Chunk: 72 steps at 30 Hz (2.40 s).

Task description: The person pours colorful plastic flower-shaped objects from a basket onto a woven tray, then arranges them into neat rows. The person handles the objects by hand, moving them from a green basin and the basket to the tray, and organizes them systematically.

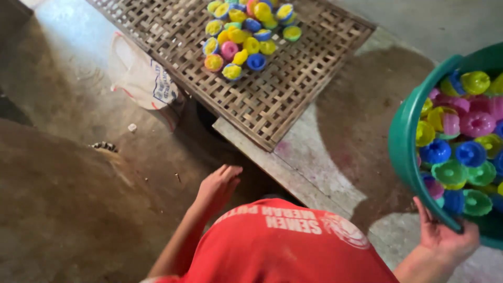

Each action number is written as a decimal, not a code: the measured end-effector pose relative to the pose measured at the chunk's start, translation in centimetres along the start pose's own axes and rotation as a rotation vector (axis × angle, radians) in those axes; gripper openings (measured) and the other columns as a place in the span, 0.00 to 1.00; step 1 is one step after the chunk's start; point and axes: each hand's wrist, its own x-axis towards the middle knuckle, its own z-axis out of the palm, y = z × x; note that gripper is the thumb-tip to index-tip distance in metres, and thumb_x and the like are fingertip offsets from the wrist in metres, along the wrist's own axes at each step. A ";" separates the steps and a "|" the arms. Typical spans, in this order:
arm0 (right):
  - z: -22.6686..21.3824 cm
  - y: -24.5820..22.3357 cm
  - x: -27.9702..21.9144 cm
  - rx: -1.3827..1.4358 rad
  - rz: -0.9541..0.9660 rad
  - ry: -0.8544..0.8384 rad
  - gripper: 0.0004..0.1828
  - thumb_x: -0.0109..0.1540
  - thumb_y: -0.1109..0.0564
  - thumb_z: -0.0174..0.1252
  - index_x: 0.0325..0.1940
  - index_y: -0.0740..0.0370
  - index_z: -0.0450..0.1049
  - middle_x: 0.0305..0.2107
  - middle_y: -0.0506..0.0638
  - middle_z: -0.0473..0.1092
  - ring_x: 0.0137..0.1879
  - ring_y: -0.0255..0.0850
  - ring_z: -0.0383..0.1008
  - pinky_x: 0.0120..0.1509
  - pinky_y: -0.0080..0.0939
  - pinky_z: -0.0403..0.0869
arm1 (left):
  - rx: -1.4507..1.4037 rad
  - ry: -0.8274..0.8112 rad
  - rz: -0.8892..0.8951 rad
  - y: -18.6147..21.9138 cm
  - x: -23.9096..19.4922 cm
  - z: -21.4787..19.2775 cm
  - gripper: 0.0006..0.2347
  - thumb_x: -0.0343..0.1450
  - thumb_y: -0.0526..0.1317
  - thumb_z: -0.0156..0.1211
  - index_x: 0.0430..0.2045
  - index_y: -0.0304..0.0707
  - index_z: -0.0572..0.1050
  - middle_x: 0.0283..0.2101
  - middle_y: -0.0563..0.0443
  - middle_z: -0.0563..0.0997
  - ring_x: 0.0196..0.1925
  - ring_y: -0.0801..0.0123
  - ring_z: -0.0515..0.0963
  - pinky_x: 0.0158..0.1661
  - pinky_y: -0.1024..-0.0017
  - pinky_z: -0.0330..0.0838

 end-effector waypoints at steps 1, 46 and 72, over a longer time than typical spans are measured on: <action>0.8 0.4 -0.7 -0.030 -0.016 -0.022 0.39 0.64 0.51 0.50 0.77 0.76 0.62 0.74 0.64 0.63 0.74 0.71 0.67 0.74 0.80 0.66 | -0.009 -0.017 0.056 -0.7 2.0 -0.8 0.11 0.72 0.38 0.59 0.47 0.43 0.75 0.44 0.46 0.80 0.45 0.50 0.80 0.41 0.60 0.76; 40.1 40.0 3.5 -0.392 -0.032 0.261 0.08 0.68 0.61 0.50 0.46 0.59 0.75 0.39 0.51 0.75 0.41 0.41 0.77 0.42 0.41 0.76 | -0.121 -0.171 0.736 -15.1 38.5 -3.5 0.27 0.62 0.38 0.64 0.59 0.43 0.67 0.52 0.42 0.83 0.60 0.51 0.79 0.64 0.32 0.43; 58.1 43.5 11.7 -1.844 -0.623 -0.076 0.24 0.51 0.50 0.75 0.44 0.64 0.75 0.44 0.57 0.68 0.50 0.50 0.71 0.51 0.46 0.75 | 0.355 -0.207 0.509 -23.8 44.7 -4.2 0.19 0.61 0.34 0.67 0.46 0.41 0.75 0.54 0.49 0.71 0.57 0.53 0.73 0.49 0.59 0.73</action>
